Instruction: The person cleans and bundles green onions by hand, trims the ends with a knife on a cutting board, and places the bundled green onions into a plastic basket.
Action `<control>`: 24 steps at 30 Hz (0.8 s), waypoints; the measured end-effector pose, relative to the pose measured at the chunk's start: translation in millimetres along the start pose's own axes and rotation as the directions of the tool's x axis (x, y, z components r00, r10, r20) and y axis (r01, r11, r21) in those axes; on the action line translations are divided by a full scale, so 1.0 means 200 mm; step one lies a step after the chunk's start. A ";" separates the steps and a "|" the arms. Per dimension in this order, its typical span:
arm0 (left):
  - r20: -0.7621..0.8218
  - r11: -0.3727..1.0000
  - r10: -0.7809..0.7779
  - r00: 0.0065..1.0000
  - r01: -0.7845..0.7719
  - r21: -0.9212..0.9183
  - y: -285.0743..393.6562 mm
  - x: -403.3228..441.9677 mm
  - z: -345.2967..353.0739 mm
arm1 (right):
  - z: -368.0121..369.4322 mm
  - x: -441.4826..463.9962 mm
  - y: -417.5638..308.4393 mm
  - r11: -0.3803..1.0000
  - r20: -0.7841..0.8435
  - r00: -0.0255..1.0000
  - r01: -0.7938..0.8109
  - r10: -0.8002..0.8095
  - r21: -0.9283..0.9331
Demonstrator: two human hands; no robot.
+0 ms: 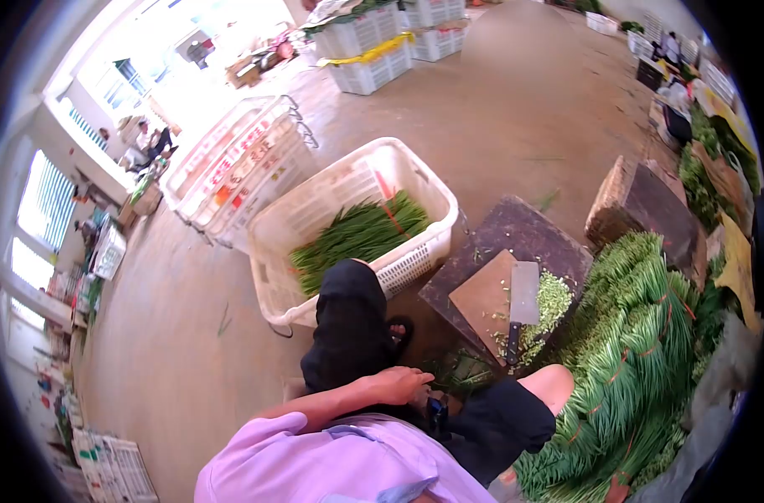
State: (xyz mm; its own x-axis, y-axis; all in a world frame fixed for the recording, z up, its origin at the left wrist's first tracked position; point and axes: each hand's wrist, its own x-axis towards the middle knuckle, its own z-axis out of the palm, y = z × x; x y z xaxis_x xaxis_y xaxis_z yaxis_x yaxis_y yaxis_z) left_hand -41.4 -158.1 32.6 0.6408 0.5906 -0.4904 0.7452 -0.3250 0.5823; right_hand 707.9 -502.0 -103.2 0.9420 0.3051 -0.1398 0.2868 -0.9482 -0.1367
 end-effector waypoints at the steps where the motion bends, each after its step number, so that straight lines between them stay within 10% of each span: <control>1: -0.014 1.000 0.005 1.000 -0.004 0.010 0.00 -0.01 0.01 | 0.00 0.00 -0.06 1.000 -0.006 1.000 0.016 -0.015 0.025; 14: -0.061 0.999 0.025 0.998 -0.027 -0.037 -0.03 -0.08 0.04 | 0.04 -0.23 -0.85 0.863 0.106 0.966 0.160 -0.238 0.479; 24: -0.308 0.959 0.138 0.941 -0.205 -0.196 -0.09 -0.18 -0.06 | -0.09 -0.57 -1.16 0.423 0.413 0.867 -0.275 -0.279 0.863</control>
State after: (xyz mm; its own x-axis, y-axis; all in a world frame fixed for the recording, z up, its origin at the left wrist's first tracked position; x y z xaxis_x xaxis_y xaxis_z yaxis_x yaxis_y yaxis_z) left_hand -79.7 -165.6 48.0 0.6495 0.7384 -0.1813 0.5468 -0.2879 0.7862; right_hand 537.4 -319.3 -37.7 0.6646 0.5653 -0.4885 -0.2884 -0.4091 -0.8657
